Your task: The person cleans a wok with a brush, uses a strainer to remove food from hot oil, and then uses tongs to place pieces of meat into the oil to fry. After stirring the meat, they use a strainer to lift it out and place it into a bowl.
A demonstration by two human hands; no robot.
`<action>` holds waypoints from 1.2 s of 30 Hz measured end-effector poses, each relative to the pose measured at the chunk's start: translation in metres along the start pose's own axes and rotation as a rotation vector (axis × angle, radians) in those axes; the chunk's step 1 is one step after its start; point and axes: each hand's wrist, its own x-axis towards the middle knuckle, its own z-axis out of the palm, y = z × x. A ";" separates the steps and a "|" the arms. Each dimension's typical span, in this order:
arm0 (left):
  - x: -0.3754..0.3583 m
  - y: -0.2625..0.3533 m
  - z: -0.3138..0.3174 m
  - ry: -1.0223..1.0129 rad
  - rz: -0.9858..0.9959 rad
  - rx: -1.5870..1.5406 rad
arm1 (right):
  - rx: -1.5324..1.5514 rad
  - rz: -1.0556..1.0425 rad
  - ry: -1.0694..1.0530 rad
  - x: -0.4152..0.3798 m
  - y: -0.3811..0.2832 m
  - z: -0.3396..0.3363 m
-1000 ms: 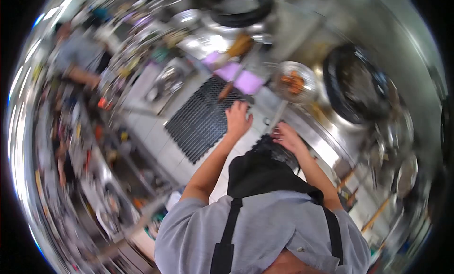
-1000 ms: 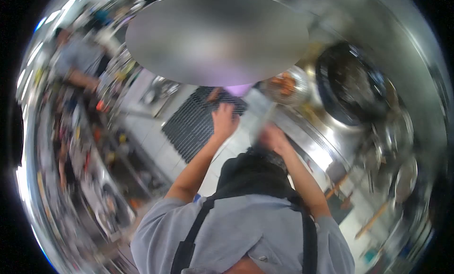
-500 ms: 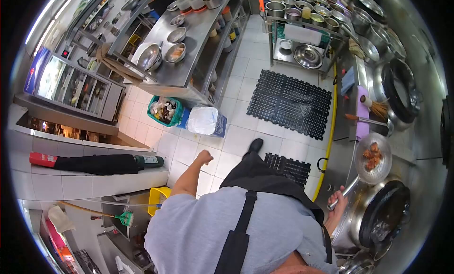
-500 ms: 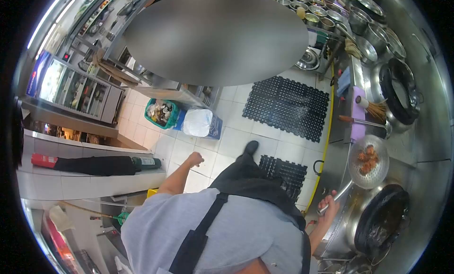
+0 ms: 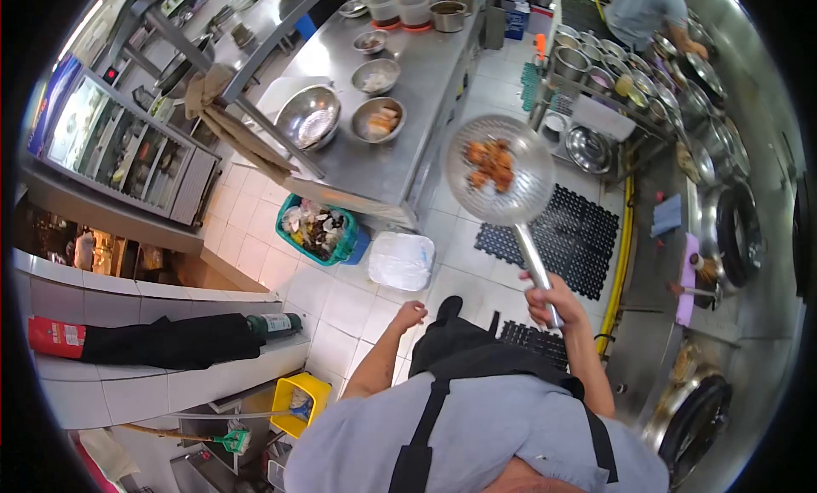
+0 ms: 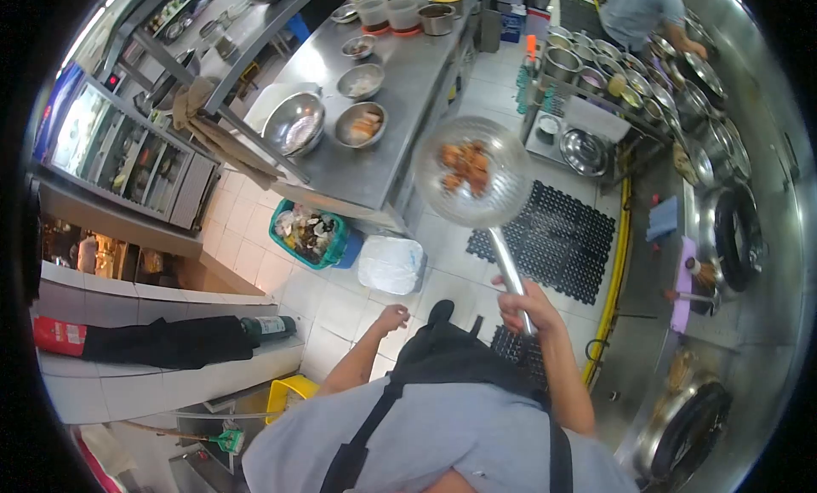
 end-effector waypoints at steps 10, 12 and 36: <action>-0.045 -0.079 -0.146 0.481 -0.239 -0.471 | -0.634 -0.200 0.002 0.338 -0.054 0.186; -0.062 -0.073 -0.150 0.514 -0.270 -0.557 | -0.701 -0.224 0.091 0.373 -0.053 0.212; 0.266 0.449 -0.360 1.022 0.457 0.318 | 0.059 -0.111 0.294 0.146 -0.059 0.002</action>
